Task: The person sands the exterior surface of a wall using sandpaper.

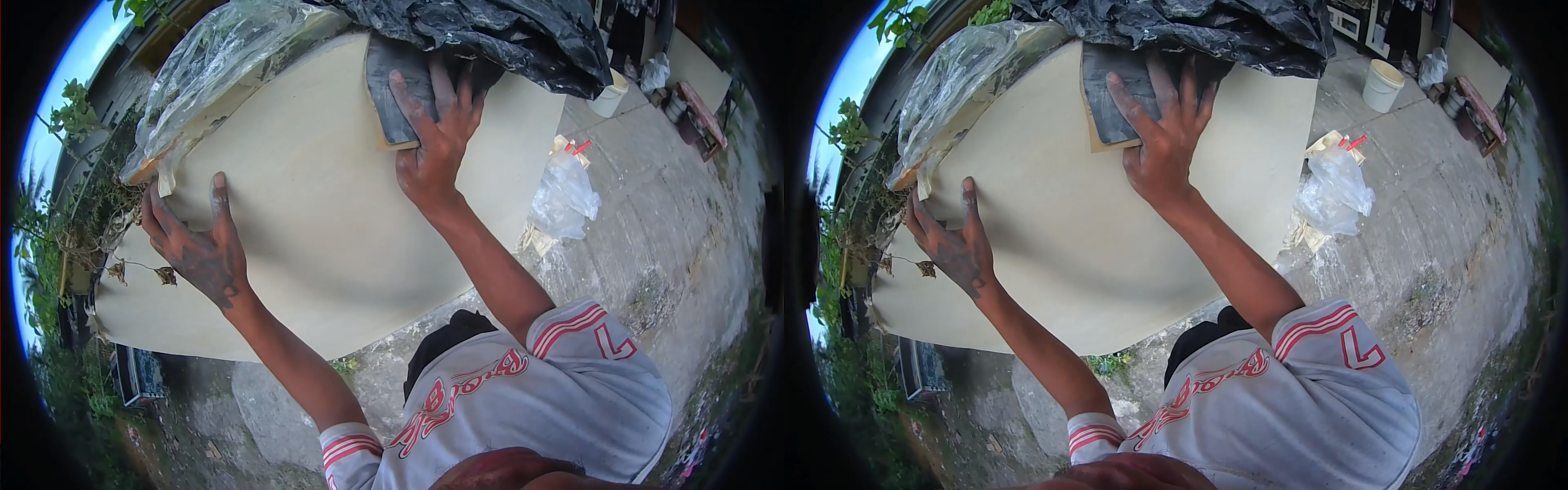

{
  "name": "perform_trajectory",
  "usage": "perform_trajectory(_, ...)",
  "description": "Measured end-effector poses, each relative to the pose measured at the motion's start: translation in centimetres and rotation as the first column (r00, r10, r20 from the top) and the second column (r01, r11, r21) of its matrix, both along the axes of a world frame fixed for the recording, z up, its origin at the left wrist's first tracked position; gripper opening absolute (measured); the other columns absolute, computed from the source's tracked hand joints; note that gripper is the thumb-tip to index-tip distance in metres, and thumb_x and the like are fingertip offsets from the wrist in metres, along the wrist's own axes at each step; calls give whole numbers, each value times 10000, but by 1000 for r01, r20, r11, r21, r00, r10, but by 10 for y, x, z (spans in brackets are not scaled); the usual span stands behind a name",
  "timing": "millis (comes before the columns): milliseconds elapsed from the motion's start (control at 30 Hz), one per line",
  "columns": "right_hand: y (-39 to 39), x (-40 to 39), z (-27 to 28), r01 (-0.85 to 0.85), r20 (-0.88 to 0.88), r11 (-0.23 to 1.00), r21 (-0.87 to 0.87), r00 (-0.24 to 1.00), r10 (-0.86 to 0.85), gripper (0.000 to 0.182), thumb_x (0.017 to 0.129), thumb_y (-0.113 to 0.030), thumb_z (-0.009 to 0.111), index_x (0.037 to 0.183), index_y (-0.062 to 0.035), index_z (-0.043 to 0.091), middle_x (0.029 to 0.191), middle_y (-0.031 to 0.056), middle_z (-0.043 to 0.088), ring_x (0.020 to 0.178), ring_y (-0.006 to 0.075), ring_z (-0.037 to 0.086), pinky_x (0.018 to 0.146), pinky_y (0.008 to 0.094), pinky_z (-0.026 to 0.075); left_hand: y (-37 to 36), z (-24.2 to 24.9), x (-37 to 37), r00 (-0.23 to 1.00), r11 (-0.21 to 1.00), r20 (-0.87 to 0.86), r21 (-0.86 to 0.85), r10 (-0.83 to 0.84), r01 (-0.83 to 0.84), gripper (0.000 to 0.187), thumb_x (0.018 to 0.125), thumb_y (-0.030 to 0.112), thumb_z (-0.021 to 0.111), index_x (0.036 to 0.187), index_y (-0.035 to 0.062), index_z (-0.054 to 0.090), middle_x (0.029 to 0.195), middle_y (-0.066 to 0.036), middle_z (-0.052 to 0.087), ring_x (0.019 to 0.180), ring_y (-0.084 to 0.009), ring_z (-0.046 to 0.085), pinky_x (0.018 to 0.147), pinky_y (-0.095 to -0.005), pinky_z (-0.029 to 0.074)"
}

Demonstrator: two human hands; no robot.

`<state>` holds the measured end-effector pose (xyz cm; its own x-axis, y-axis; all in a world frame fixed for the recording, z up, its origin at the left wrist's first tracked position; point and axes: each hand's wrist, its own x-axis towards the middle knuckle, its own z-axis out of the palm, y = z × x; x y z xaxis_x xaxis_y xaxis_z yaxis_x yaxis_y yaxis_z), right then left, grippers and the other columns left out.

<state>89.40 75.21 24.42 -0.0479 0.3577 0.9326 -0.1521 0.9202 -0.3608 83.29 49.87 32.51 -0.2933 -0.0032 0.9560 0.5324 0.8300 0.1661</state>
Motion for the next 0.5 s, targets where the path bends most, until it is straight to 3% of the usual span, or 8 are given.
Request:
perform_trajectory(100,-24,5,-13,-102,97,992,71,991,94,815,635,33,722,1371,-314,667,1613,97,414,1526,468,245,1203,682,82,0,1,1,1000,1000,-2,-5,-12,12,744,835,430,835,1405,48,548,1424,-183,516,1312,-394,509,1090,-536,437)
perform_trajectory(167,-35,3,-57,-187,275,956,228,954,121,832,638,37,722,1377,-340,659,1634,93,393,1541,441,238,1205,681,83,1,1,3,1000,1000,6,-5,-9,9,745,836,429,834,1406,46,547,1427,-183,513,1314,-393,506,1087,-538,444)
perform_trajectory(233,-26,6,-97,-151,286,955,256,955,74,842,639,42,716,1384,-347,653,1641,93,385,1547,430,235,1206,681,80,1,1,3,1000,1000,17,6,0,0,752,836,435,835,1409,44,546,1430,-188,508,1314,-394,507,1080,-543,450)
perform_trajectory(300,-11,10,-95,-125,294,947,294,955,35,853,640,46,710,1390,-354,646,1648,92,378,1552,419,232,1207,681,76,-1,2,4,1000,1000,11,-2,7,-7,766,839,431,838,1423,34,540,1437,-185,506,1320,-374,510,1063,-513,462)
perform_trajectory(433,16,10,-41,-40,95,998,42,995,36,863,623,52,700,1396,-327,644,1641,96,384,1547,439,229,1207,680,67,-4,1,0,998,999,27,-7,-50,50,793,837,430,848,1444,28,533,1443,-175,502,1304,-332,527,981,-451,486)
perform_trajectory(500,9,9,-19,-25,21,999,-39,999,26,871,617,55,696,1401,-320,640,1639,97,387,1546,445,228,1208,679,62,-2,2,3,995,996,60,24,-84,83,785,825,411,857,1434,37,534,1447,-192,493,1332,-356,504,1042,-488,469)
